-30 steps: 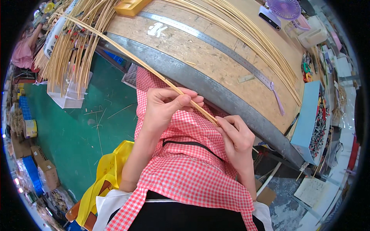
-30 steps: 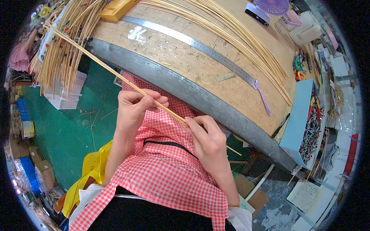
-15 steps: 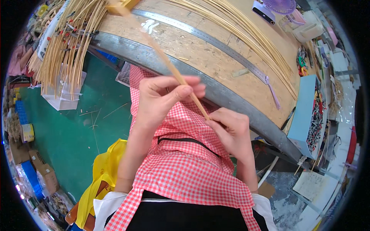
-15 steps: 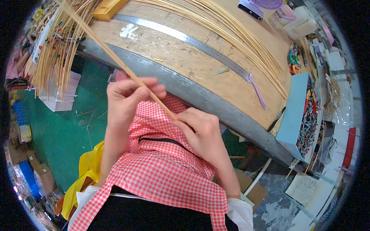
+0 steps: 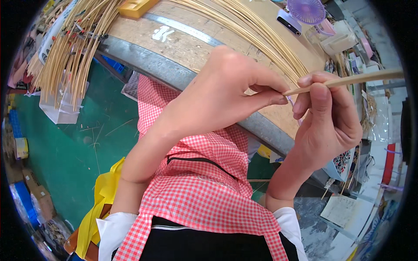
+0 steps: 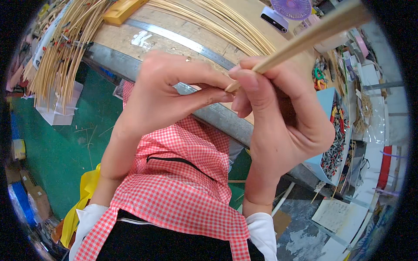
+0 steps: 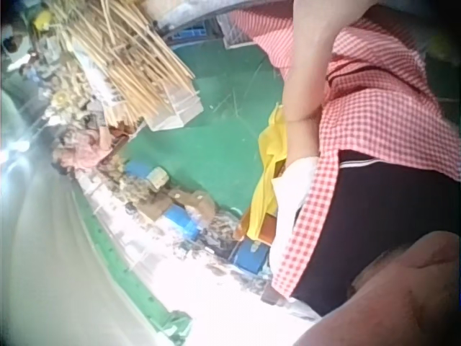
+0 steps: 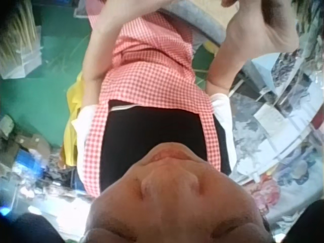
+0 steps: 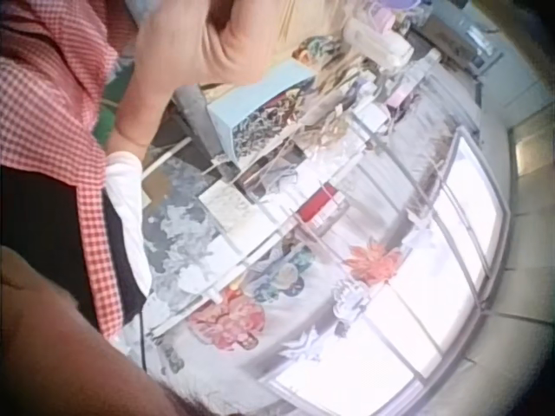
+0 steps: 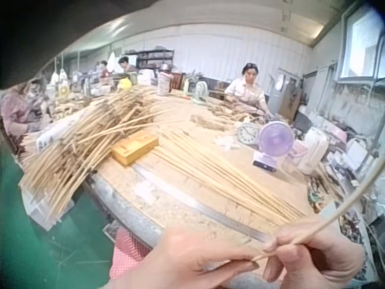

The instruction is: The person sits at a workbench in a workshop and repeatedly sharpens thin wooden sticks. They hold a stick in their left hand and use a small metal file in their right hand to smooth the tip. The person works on multiple sticks one by one, occasionally pausing to inspect the tip or switch to a new stick from a pile on the table.

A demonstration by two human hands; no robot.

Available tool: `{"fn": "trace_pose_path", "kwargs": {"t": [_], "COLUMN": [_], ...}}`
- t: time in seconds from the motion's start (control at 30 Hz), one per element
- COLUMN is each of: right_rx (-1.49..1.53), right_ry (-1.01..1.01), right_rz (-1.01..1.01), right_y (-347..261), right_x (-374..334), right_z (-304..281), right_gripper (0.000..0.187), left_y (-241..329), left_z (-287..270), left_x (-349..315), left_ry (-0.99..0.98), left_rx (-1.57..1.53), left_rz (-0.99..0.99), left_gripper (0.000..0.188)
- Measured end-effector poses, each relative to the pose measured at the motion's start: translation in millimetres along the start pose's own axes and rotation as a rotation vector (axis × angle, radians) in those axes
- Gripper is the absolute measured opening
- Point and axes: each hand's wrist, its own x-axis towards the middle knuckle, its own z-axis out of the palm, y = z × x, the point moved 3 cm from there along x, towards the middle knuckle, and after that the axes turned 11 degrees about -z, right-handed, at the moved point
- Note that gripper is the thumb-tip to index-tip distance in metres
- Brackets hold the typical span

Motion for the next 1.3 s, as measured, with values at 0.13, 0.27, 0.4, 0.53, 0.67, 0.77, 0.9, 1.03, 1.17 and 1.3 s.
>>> {"fn": "trace_pose_path", "kwargs": {"t": [0.13, 0.27, 0.4, 0.53, 0.67, 0.77, 0.9, 1.03, 1.17, 1.3], "right_rx": [-0.03, -0.036, -0.086, -0.136, -0.137, -0.044, -0.031, -0.181, -0.655, -1.248], "right_ry": [-0.034, -0.063, -0.103, -0.041, 0.106, 0.197, 0.199, 0.218, 0.219, 0.018], "right_rz": [0.094, 0.161, 0.177, 0.16, 0.274, 0.405, 0.531, 0.572, 0.368, 0.466], "right_y": [13, 23, 23, 27, 36, 47, 57, 55, 67, 83], "right_x": [-16, -33, -31, -26, -28, -39, -55, -60, -49, -46], "right_z": [-2, -5, -8, -7, -9, -3, -3, -27, -151, -331], "right_gripper": [0.008, 0.009, 0.008, 0.006, 0.009, 0.013, 0.016, 0.014, 0.019, 0.026], "left_y": [-22, -35, -36, -36, -22, -21, -34, -43, -54, -73], "left_z": [8, 13, 17, 16, 20, 25, 31, 26, 9, 1], "left_x": [-10, -21, -22, -21, -29, -39, -46, -53, -67, -82], "left_ry": [-0.007, -0.013, 0.017, 0.009, 0.167, 0.259, 0.255, 0.236, 0.228, 0.204], "left_rx": [0.013, 0.013, -0.034, 0.01, 0.115, 0.249, 0.342, 0.284, 0.158, 0.003], "left_rz": [-0.035, -0.069, -0.053, -0.084, -0.098, -0.118, -0.109, -0.139, -0.289, -0.399], "left_gripper": [0.017, 0.015, 0.015, 0.016, 0.02, 0.022, 0.023, 0.019, 0.011, 0.011]}}
